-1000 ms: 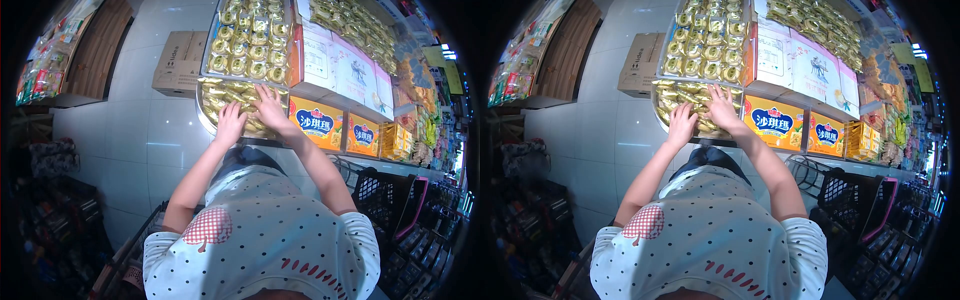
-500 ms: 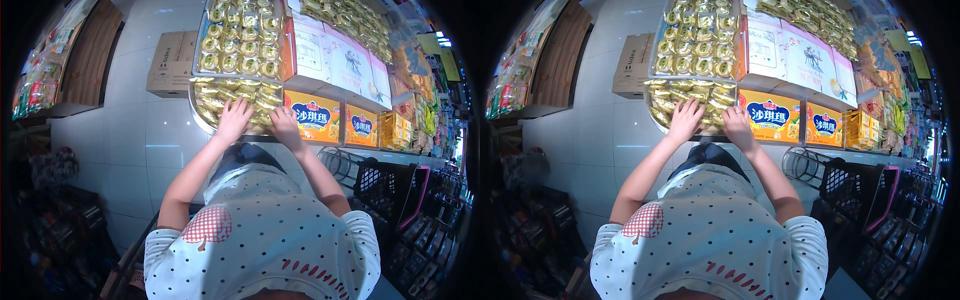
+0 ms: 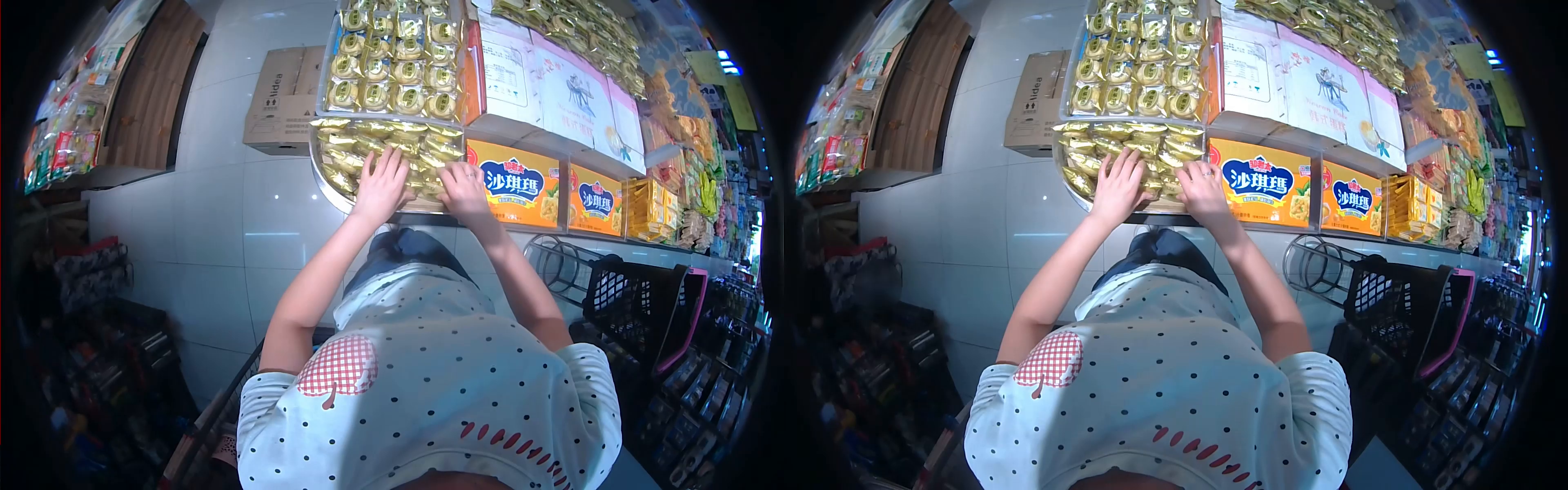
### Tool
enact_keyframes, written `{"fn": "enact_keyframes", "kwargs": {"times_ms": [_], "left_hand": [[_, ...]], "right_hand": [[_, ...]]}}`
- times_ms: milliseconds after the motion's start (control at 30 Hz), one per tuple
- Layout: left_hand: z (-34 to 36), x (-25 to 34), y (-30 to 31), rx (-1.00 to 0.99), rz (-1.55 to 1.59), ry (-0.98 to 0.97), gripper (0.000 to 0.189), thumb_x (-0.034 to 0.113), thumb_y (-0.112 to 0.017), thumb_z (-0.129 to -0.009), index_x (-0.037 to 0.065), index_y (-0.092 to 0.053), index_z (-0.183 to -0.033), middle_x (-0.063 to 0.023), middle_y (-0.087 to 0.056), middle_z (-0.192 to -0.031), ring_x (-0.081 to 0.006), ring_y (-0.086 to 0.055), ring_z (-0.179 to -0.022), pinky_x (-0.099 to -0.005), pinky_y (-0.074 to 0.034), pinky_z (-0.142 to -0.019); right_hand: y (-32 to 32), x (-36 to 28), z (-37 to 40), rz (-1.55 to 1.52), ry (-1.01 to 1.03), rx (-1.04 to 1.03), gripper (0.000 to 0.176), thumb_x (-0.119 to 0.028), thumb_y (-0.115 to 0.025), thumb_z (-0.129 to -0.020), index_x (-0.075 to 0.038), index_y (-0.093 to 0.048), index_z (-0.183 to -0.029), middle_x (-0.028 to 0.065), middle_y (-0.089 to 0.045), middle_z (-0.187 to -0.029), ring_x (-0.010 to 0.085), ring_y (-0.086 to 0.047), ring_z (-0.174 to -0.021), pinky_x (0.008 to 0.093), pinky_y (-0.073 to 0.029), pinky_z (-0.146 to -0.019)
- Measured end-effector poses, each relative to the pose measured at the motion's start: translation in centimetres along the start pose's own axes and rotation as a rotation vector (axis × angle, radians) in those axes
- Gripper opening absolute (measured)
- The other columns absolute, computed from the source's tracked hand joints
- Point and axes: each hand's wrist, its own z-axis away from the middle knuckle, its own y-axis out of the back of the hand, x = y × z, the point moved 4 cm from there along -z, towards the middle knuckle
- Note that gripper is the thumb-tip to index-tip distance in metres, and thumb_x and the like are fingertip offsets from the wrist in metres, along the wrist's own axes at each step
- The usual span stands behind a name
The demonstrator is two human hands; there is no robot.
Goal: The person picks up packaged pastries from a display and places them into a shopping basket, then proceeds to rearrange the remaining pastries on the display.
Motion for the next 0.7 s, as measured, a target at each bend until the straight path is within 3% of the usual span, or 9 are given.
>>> {"fn": "enact_keyframes", "kwargs": {"times_ms": [67,300,367,400,533,600,700], "left_hand": [[0.5,-0.3,0.5,-0.031,0.025,-0.04,0.068,0.034,-0.072,-0.066,0.006,-0.042,-0.12,-0.0143,-0.038,-0.132,-0.0273,-0.031,-0.128,-0.048,-0.022,-0.104],[1.2,-2.3,2.6,-0.016,-0.019,0.035,0.065,0.037,-0.068,-0.072,0.007,-0.043,-0.124,-0.0114,-0.034,-0.136,-0.0266,-0.028,-0.129,-0.0472,-0.018,-0.106],[2.2,-3.2,3.7,0.047,0.029,0.069,0.059,0.031,-0.067,-0.075,0.006,-0.044,-0.123,-0.0119,-0.036,-0.134,-0.029,-0.029,-0.128,-0.0474,-0.02,-0.104],[2.8,-4.1,4.7,0.133,0.062,0.148,0.054,0.026,-0.065,-0.076,0.006,-0.044,-0.121,-0.012,-0.039,-0.132,-0.0304,-0.03,-0.126,-0.0471,-0.022,-0.103],[5.2,-7.0,7.7,0.363,0.15,0.354,0.039,0.012,-0.06,-0.077,0.005,-0.049,-0.114,-0.0123,-0.046,-0.124,-0.0326,-0.035,-0.12,-0.0443,-0.027,-0.099],[6.2,-8.2,8.1,0.375,0.152,0.417,0.036,0.01,-0.059,-0.077,0.005,-0.05,-0.111,-0.0121,-0.047,-0.122,-0.0319,-0.037,-0.118,-0.0428,-0.028,-0.099],[7.3,-9.7,7.9,0.428,0.202,0.512,0.029,0.005,-0.058,-0.075,0.005,-0.053,-0.103,-0.0112,-0.049,-0.117,-0.0313,-0.039,-0.113,-0.0421,-0.028,-0.097]], "right_hand": [[0.0,-0.3,0.2,-0.009,0.006,-0.018,0.054,-0.011,-0.075,-0.056,-0.005,-0.053,-0.105,0.0104,-0.05,-0.103,0.0257,-0.048,-0.1,0.0412,-0.033,-0.088],[-0.2,-0.9,-0.7,-0.001,-0.087,-0.05,0.047,-0.013,-0.072,-0.063,-0.007,-0.054,-0.106,0.0107,-0.049,-0.105,0.0266,-0.046,-0.103,0.0425,-0.032,-0.088],[0.9,-1.0,-1.8,-0.084,-0.197,0.012,0.041,-0.016,-0.069,-0.069,-0.007,-0.054,-0.106,0.0104,-0.049,-0.107,0.0261,-0.044,-0.104,0.0421,-0.031,-0.089],[1.7,-0.8,-3.2,-0.138,-0.237,0.02,0.034,-0.019,-0.065,-0.075,-0.004,-0.055,-0.104,0.0125,-0.051,-0.104,0.0292,-0.048,-0.102,0.0418,-0.035,-0.088],[0.6,2.8,-9.5,-0.433,-0.354,0.085,0.033,-0.02,-0.064,-0.077,-0.001,-0.057,-0.102,0.0174,-0.053,-0.102,0.0333,-0.052,-0.098,0.0412,-0.04,-0.086],[-0.4,4.1,-12.8,-0.256,-0.357,0.035,0.034,-0.023,-0.063,-0.077,0.002,-0.059,-0.1,0.0224,-0.054,-0.102,0.0364,-0.055,-0.095,0.0411,-0.044,-0.084],[-2.2,4.6,-16.9,-0.36,-0.433,-0.129,0.038,-0.027,-0.064,-0.076,0.004,-0.06,-0.099,0.0246,-0.053,-0.108,0.0358,-0.056,-0.096,0.0413,-0.044,-0.085]]}}
